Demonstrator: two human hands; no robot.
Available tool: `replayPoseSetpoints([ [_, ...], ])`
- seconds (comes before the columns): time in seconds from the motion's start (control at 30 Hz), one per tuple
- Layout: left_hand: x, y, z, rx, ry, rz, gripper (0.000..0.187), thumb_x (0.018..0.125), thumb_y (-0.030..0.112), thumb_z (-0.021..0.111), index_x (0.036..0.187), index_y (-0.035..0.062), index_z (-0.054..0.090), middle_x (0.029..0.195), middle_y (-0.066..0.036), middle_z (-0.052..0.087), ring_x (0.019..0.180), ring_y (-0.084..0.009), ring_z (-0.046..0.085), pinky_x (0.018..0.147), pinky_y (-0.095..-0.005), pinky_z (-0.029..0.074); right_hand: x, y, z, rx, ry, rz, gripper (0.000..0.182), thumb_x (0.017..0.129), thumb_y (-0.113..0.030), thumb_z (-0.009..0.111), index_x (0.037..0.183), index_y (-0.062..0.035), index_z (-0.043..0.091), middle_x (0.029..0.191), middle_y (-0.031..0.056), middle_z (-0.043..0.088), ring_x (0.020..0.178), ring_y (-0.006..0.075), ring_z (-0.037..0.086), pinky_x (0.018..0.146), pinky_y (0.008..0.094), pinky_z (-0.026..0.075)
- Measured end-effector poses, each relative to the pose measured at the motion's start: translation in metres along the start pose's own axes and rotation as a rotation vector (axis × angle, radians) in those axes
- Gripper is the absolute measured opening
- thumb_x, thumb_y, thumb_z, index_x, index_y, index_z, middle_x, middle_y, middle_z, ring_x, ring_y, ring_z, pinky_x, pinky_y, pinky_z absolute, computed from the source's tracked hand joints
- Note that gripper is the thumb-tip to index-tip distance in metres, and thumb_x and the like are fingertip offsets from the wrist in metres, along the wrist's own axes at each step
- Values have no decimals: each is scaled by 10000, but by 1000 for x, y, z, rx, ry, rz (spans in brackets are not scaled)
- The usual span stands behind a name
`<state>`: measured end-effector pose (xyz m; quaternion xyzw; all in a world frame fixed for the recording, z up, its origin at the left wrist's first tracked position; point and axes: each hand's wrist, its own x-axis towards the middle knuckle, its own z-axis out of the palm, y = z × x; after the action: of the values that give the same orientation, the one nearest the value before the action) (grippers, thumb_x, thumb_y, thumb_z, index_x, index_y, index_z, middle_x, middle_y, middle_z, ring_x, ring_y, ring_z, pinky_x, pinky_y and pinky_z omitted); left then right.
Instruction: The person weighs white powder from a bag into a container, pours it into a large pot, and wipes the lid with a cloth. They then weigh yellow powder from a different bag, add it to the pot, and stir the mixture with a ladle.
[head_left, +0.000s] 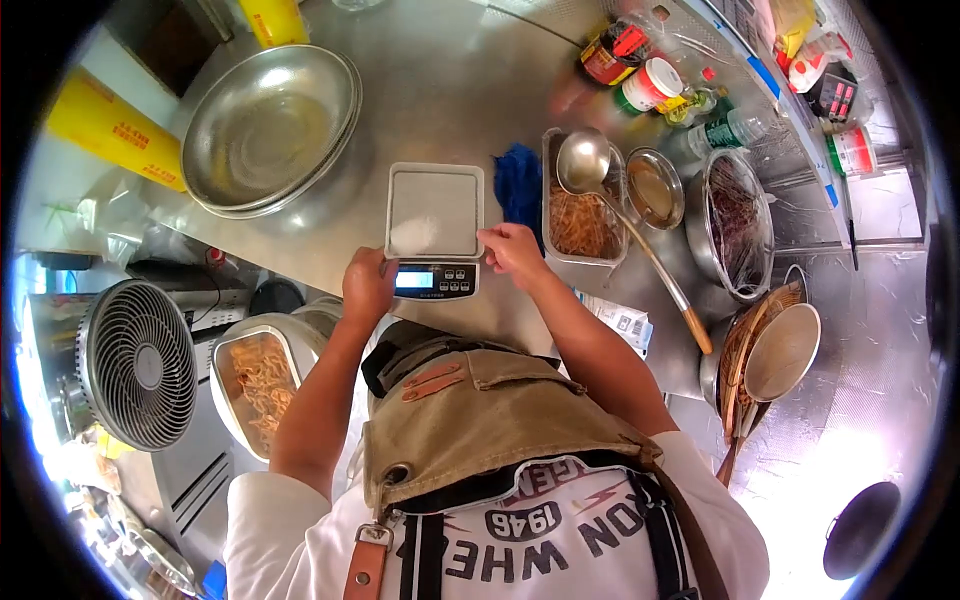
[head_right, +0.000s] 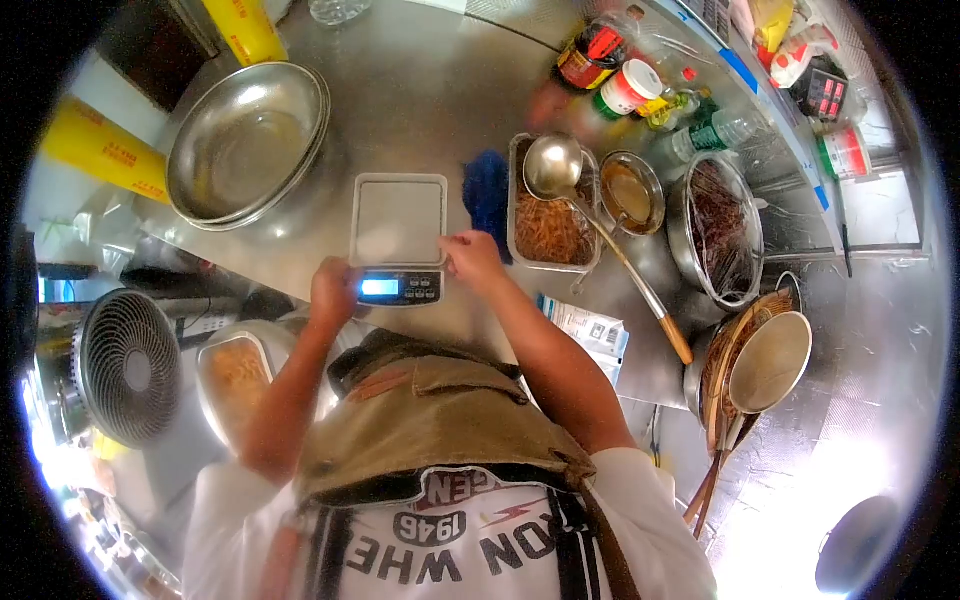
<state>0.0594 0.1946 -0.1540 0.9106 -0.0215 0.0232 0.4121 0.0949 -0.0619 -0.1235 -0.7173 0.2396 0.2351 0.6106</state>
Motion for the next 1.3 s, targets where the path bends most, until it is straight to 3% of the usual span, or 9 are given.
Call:
replayPoseSetpoints([
  [0.27, 3, 0, -6, 18, -80, -21, 182, 786, 160, 649, 923, 41, 656, 810, -186, 569, 781, -382, 574, 684, -441, 463, 3, 5, -1, 62, -26, 4, 251, 849, -309, 661, 869, -62, 617, 708, -3, 579, 571, 90, 529, 474, 246, 417],
  [0.37, 0, -33, 4, 120, -39, 88, 199, 766, 178, 659, 890, 23, 651, 785, -200, 577, 759, -397, 566, 676, -435, 464, 0, 12, -6, 69, 21, 14, 282, 856, -353, 653, 868, -74, 613, 739, 1, 596, 575, 89, 537, 476, 246, 428],
  [0.43, -6, -34, -10, -11, -77, -146, 217, 767, 189, 654, 895, 14, 656, 795, -215, 597, 768, -396, 581, 685, -424, 473, -4, 18, -16, 110, 32, 2, 312, 873, -400, 624, 868, -89, 606, 782, 8, 611, 588, 88, 547, 484, 243, 436],
  [0.47, -9, -35, -16, -77, -96, -262, 227, 767, 194, 651, 897, 9, 659, 801, -223, 607, 772, -396, 588, 689, -418, 477, -10, 23, -21, 153, 24, 0, 305, 873, -385, 625, 854, -82, 603, 774, 13, 606, 588, 94, 541, 496, 249, 433],
  [0.63, -35, -38, -36, 23, 100, -235, 262, 835, 208, 598, 955, -16, 662, 842, -205, 668, 766, -328, 657, 689, -377, 500, -49, 53, -43, 210, 14, 36, 272, 891, -306, 607, 874, -34, 609, 760, 33, 598, 598, 120, 537, 533, 265, 429],
  [0.97, -34, -34, -41, 8, -2, -268, 266, 867, 211, 542, 851, -42, 622, 739, -250, 588, 687, -365, 614, 630, -388, 462, -65, 102, -37, 22, -151, 26, 231, 894, -219, 596, 908, 10, 623, 795, 68, 633, 602, 124, 554, 524, 269, 450],
  [1.1, -31, -25, -44, -3, -9, -290, 267, 872, 202, 527, 830, -53, 597, 721, -263, 560, 659, -370, 599, 613, -391, 450, -65, 93, -38, -88, -158, -47, 282, 893, -253, 575, 903, 24, 629, 768, 67, 635, 639, 139, 571, 562, 286, 459],
  [1.3, -30, -26, -42, -15, 14, -281, 259, 872, 193, 526, 828, -51, 597, 696, -255, 555, 622, -351, 591, 594, -387, 446, -67, 78, -33, 15, -135, 2, 302, 898, -261, 569, 952, 33, 616, 808, 75, 637, 654, 145, 575, 584, 288, 463],
])
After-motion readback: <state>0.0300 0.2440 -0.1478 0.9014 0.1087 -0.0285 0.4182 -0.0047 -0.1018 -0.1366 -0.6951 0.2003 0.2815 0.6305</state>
